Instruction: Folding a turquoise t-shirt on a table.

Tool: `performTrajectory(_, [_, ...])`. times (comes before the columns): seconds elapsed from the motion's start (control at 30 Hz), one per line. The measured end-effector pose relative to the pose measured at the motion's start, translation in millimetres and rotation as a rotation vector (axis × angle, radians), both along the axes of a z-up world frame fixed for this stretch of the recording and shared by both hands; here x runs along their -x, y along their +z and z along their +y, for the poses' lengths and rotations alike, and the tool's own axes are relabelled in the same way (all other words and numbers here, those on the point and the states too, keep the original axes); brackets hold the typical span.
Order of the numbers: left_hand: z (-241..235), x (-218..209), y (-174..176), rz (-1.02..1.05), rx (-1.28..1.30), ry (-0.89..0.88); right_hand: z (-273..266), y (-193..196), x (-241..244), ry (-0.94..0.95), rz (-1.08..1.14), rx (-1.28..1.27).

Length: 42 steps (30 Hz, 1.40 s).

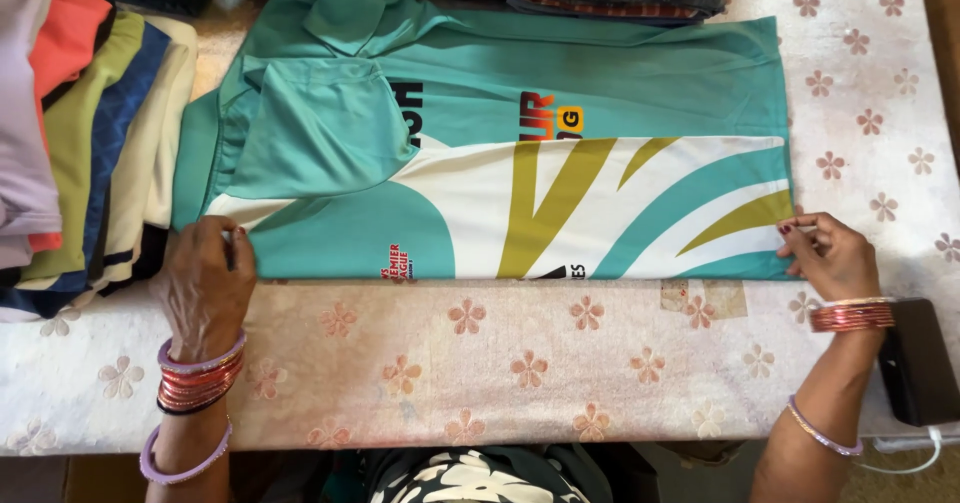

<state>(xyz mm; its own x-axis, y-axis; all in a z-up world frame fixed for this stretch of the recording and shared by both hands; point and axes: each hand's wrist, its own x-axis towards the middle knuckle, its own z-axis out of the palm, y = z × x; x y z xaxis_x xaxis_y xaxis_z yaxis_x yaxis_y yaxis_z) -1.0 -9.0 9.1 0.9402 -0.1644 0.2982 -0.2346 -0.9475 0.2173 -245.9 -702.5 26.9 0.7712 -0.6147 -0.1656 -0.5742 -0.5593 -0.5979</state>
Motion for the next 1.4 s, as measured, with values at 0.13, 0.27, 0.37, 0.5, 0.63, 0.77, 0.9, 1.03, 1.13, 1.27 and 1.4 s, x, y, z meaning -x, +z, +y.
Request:
performTrajectory(0.13, [-26, -5, 0, 0.011, 0.074, -0.098, 24, -4, -21, 0.123, -0.257, 0.190])
performTrajectory(0.27, [-86, 5, 36, -0.035, 0.211, -0.622, 108, 6, -65, 0.497, -0.379, 0.355])
performTrajectory(0.37, [-145, 17, 29, -0.002, 0.174, -0.929, 175, -6, -87, 0.807, -0.320, 0.413])
performTrajectory(0.5, [-203, 44, 9, 0.127, -0.037, -1.162, 225, -16, -103, 1.087, 0.044, 0.513])
performTrajectory(0.63, [-199, 59, -8, 0.085, -0.062, -1.183, 180, -14, -93, 0.948, 0.277, 0.633])
performTrajectory(0.77, [-186, 59, -16, 0.181, -0.136, -1.199, 84, -21, -61, 0.471, 0.331, 0.609])
performTrajectory(0.9, [-185, 59, -16, 0.161, -0.128, -1.219, 15, -39, -16, 0.132, 0.261, 0.538])
performTrajectory(1.03, [-192, 53, -2, 0.250, -0.044, -1.241, -15, -78, -3, 0.136, 0.183, 0.627])
performTrajectory(1.13, [-201, 50, 2, 0.236, 0.051, -1.204, -10, -74, 4, 0.136, 0.038, 0.738])
performTrajectory(1.27, [-219, 49, 5, 0.130, 0.224, -1.171, 19, -38, 11, -0.085, 0.013, 0.628])
performTrajectory(1.4, [-228, 47, 6, 0.106, 0.235, -1.180, 15, -37, 17, -0.140, -0.254, 0.388])
